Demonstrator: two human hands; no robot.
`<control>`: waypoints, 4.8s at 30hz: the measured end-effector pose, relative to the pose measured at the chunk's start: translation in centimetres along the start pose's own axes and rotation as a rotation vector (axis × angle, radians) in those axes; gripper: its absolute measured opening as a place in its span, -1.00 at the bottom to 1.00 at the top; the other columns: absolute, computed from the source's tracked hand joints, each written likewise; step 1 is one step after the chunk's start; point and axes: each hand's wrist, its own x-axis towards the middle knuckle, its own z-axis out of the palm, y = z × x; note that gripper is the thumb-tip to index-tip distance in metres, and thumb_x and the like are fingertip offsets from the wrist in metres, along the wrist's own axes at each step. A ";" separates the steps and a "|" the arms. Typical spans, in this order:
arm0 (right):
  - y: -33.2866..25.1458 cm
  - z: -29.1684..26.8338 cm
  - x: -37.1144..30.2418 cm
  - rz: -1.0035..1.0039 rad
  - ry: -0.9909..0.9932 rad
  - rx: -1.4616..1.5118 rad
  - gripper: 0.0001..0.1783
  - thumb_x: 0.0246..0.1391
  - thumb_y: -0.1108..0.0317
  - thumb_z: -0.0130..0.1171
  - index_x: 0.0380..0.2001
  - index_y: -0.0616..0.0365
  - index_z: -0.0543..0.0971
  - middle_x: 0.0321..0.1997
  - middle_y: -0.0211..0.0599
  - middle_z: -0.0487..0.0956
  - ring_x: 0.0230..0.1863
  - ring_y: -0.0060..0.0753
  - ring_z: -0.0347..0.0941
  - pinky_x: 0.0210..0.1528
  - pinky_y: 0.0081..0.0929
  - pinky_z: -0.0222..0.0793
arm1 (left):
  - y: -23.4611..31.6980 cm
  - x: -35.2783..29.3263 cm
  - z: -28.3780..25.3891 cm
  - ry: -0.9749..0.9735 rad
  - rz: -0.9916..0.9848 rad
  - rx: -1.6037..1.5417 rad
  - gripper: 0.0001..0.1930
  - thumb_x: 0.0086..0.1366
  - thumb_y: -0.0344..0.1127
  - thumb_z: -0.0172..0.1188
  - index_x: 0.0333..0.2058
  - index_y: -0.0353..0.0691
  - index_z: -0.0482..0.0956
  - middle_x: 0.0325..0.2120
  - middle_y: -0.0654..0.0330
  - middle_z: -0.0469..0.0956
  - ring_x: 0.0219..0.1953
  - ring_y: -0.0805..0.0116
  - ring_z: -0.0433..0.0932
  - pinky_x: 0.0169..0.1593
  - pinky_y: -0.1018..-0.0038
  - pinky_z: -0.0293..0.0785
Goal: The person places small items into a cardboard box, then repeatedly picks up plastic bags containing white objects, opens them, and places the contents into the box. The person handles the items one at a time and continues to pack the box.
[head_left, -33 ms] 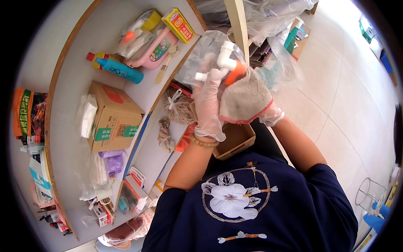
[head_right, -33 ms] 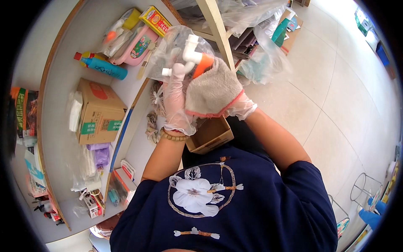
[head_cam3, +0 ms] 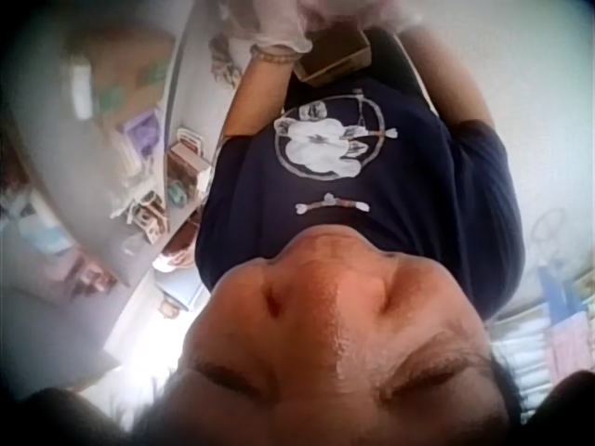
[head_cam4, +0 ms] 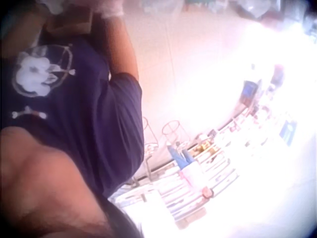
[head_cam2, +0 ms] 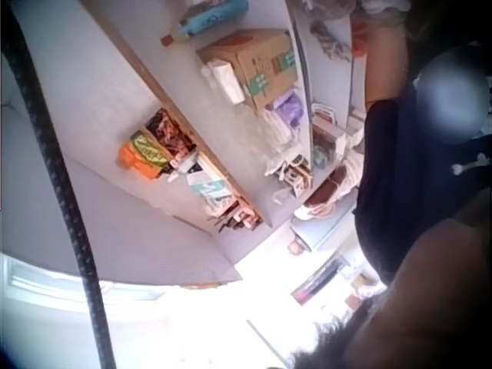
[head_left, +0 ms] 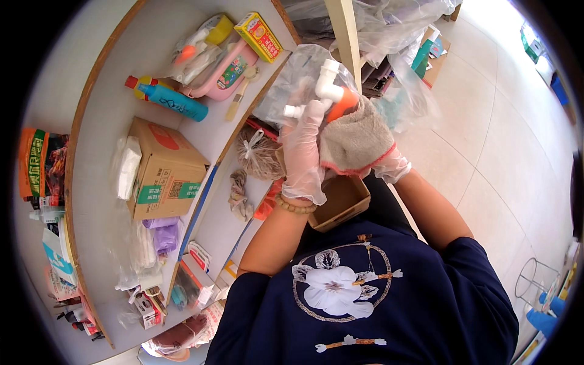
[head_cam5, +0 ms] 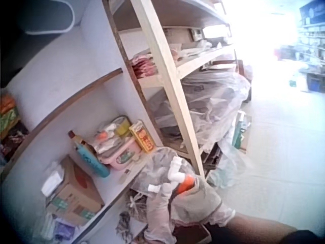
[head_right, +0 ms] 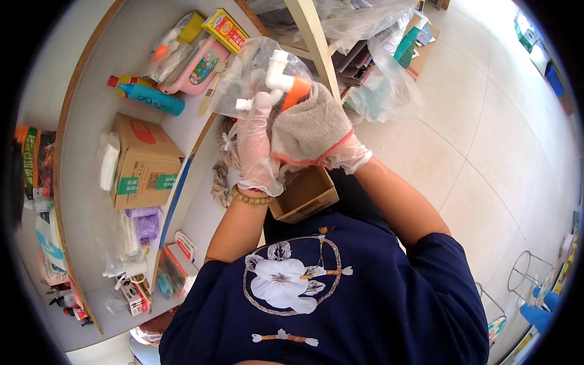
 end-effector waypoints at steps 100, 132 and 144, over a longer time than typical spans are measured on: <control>-0.5 -1.1 -7.4 0.018 -0.842 -0.380 -0.70 0.01 0.19 0.08 -0.47 0.26 0.55 -0.40 -0.04 0.49 -0.32 -0.06 0.46 -0.35 -0.26 0.43 | 19.9 11.9 -8.7 0.267 0.233 1.443 -0.51 0.28 0.11 0.00 -0.35 -0.31 0.52 -0.50 0.13 0.56 -0.53 0.33 0.47 -0.42 0.43 0.44; -0.8 -1.9 -5.7 -0.184 -0.908 -0.601 -0.70 0.05 0.20 0.10 -0.21 0.15 0.53 -0.44 -0.25 0.46 -0.27 -0.18 0.42 -0.36 -0.35 0.39 | 17.6 15.0 -3.3 0.269 0.851 1.087 -0.59 0.11 -0.50 0.02 -0.01 -0.23 0.47 -0.52 0.25 0.44 -0.49 0.50 0.39 -0.32 0.53 0.37; 3.3 -8.6 -2.3 -0.218 -0.269 -0.148 0.06 -0.64 0.16 0.39 0.11 0.30 0.26 -0.04 0.05 0.33 0.03 0.09 0.28 0.16 -0.32 0.18 | 6.2 1.8 0.5 -0.330 0.461 0.786 -0.72 0.23 -0.52 0.10 -0.06 -0.25 0.40 -0.49 0.42 0.27 -0.45 0.67 0.22 -0.32 0.68 0.24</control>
